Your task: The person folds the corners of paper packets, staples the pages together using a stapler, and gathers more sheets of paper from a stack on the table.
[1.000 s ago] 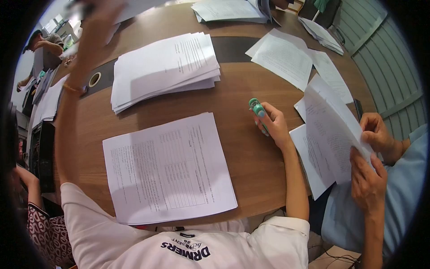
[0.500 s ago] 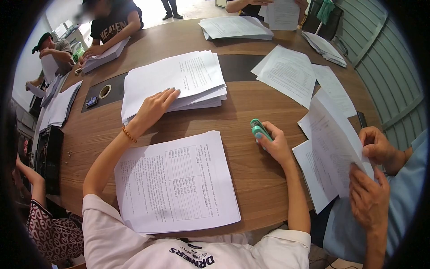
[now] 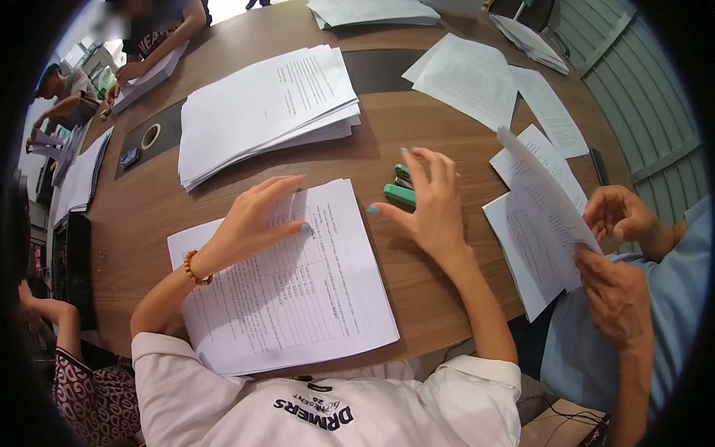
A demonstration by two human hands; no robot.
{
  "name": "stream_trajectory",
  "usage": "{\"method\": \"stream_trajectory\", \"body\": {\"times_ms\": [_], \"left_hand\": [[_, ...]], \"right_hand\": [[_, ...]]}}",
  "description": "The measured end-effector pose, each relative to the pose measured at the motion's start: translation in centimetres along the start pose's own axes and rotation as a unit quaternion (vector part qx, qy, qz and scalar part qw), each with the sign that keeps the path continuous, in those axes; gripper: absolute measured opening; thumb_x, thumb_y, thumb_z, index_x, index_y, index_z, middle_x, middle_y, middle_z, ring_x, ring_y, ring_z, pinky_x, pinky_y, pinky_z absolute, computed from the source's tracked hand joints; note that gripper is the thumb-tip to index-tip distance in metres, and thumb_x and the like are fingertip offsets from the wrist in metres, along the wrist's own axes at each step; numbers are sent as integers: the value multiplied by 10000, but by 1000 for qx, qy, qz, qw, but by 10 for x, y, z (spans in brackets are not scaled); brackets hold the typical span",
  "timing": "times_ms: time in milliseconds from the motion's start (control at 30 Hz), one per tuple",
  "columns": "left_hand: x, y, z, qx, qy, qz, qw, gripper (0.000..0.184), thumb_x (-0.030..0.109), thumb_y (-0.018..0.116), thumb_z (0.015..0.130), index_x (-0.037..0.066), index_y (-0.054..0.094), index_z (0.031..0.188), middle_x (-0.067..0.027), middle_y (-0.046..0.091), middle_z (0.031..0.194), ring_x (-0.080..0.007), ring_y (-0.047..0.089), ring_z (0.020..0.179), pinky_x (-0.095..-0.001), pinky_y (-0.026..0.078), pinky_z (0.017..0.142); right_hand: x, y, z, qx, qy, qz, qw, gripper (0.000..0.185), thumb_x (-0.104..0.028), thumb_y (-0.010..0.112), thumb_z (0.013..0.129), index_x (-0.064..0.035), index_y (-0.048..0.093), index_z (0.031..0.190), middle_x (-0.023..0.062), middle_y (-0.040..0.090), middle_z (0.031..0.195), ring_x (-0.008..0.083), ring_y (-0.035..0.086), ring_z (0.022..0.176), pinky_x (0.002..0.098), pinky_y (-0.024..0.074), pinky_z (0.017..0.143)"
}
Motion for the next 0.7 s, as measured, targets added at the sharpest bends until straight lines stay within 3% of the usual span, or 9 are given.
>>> {"method": "stream_trajectory", "body": {"times_ms": [100, 167, 300, 400, 500, 567, 700], "left_hand": [[-9, 3, -1, -15, -12, -94, 995, 483, 149, 734, 752, 3, 571, 1183, -144, 608, 1163, -244, 591, 1039, -328, 472, 881], [-18, 9, -1, -53, -72, -143, 986, 498, 130, 742, 737, 9, 574, 1190, -135, 612, 1162, -211, 592, 1028, -304, 468, 862], [-16, 11, 1, -44, -49, -166, 984, 505, 108, 735, 734, 14, 572, 1202, -130, 612, 1166, -192, 587, 1033, -300, 454, 872], [-14, 10, 3, -25, -13, -148, 989, 488, 155, 733, 741, 9, 584, 1183, -150, 617, 1148, -239, 627, 954, -303, 500, 794], [-16, 10, 3, -31, -27, -167, 985, 485, 141, 729, 737, 9, 586, 1181, -144, 617, 1152, -243, 620, 982, -312, 489, 828], [-17, 11, 2, -41, -42, -181, 982, 515, 91, 727, 728, 26, 570, 1215, -118, 598, 1202, -198, 562, 1086, -322, 399, 964], [-15, 13, 2, -49, -30, -186, 981, 514, 89, 726, 727, 34, 573, 1215, -111, 589, 1222, -195, 541, 1119, -329, 384, 984]], "right_hand": [[-42, 3, -3, -28, -47, 57, 997, 721, -435, 738, 711, -4, 513, 1244, 171, 395, 1304, 333, 344, 1224, 451, 308, 1008], [-56, 12, -8, -55, -73, 80, 993, 737, -436, 736, 713, 3, 504, 1257, 185, 364, 1343, 348, 314, 1258, 461, 287, 1030], [-58, 23, -13, -84, -68, 58, 992, 733, -454, 714, 727, 29, 515, 1241, 205, 313, 1390, 355, 263, 1299, 484, 261, 1039], [-60, 22, -15, -88, -77, 29, 993, 719, -463, 700, 736, 40, 531, 1220, 206, 306, 1402, 351, 259, 1303, 481, 265, 1034], [-65, 22, -16, -81, -85, 6, 993, 699, -458, 701, 735, 41, 547, 1200, 203, 303, 1411, 342, 270, 1302, 472, 270, 1032], [-66, 22, -17, -78, -85, 3, 993, 688, -450, 707, 730, 39, 554, 1189, 201, 304, 1414, 335, 278, 1300, 468, 273, 1032], [-69, 19, -17, -76, -85, 21, 993, 619, -385, 729, 720, 16, 573, 1163, 178, 312, 1421, 325, 315, 1284, 453, 288, 1030]]}}
Point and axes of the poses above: each hand's wrist, its own z-axis towards the middle knuckle, its own y-axis out of the palm, x = y × z, the point moved 9 cm from there along z, towards the middle knuckle
